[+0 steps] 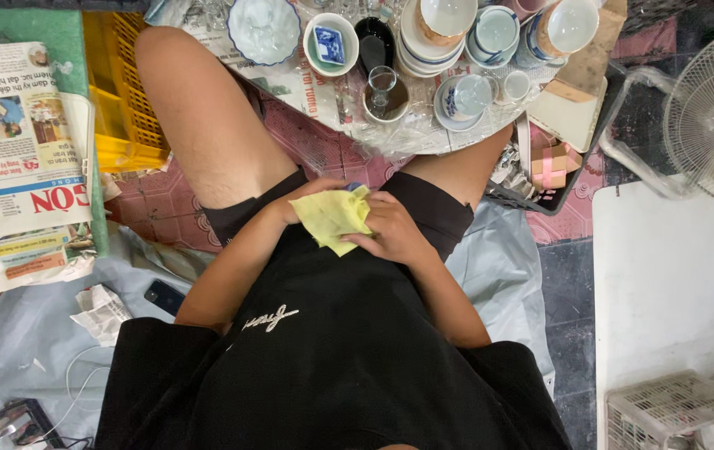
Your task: The person sits on the floor and wipes several ceramic cups and bowls with a yellow cloth. They handle each item one at a time, wiping the exterior and interior surfaces, then place the items back on the table.
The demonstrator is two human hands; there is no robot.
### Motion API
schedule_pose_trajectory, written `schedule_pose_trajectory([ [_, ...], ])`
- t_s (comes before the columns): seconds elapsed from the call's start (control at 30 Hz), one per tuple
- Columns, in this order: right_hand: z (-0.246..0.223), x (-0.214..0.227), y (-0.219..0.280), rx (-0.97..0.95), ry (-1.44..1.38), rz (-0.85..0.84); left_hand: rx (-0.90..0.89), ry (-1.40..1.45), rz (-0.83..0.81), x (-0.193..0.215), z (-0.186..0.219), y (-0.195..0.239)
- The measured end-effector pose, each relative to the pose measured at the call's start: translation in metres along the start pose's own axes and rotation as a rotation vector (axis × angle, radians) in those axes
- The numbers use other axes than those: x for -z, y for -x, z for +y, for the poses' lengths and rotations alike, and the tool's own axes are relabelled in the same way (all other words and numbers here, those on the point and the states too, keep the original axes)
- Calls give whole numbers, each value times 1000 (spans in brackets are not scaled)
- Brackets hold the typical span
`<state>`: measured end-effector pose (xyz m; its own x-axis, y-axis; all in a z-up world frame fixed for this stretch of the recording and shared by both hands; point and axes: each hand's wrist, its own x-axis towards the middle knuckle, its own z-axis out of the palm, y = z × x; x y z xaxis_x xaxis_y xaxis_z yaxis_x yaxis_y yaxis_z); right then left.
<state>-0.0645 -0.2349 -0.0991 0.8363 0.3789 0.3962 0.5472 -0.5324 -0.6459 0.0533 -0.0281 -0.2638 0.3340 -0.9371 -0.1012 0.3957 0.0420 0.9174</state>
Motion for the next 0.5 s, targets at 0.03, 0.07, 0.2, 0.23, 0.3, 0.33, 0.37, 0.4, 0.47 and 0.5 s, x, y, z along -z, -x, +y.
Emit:
schedule_pose_trajectory([
  [0.03, 2, 2, 1, -16, 2, 17, -115, 56, -37, -8, 18, 3],
  [0.07, 2, 3, 2, -35, 3, 31, -223, 107, -60, -18, 37, 8],
  [0.2, 2, 14, -4, -105, 94, 211, -198, -307, 247, -40, 95, 16],
  [0.23, 5, 17, -6, -109, 110, 227, -193, -368, 273, -41, 103, 16],
  [0.3, 9, 20, -10, -105, 125, 244, -182, -490, 326, -35, 112, 16],
  [0.33, 12, 18, -12, -94, 125, 245, -165, -366, 317, -32, 112, 13],
  [0.37, 16, 14, -13, -83, 125, 246, -148, -242, 308, -29, 110, 9],
  [0.4, 22, 10, -17, -116, 148, 244, -132, -121, 300, -25, 107, 5],
  [0.47, 31, -2, -24, -184, 192, 243, -90, -161, 419, -22, 97, 2],
  [0.5, 31, -8, -24, -232, 100, 277, -69, -182, 479, -20, 93, 2],
])
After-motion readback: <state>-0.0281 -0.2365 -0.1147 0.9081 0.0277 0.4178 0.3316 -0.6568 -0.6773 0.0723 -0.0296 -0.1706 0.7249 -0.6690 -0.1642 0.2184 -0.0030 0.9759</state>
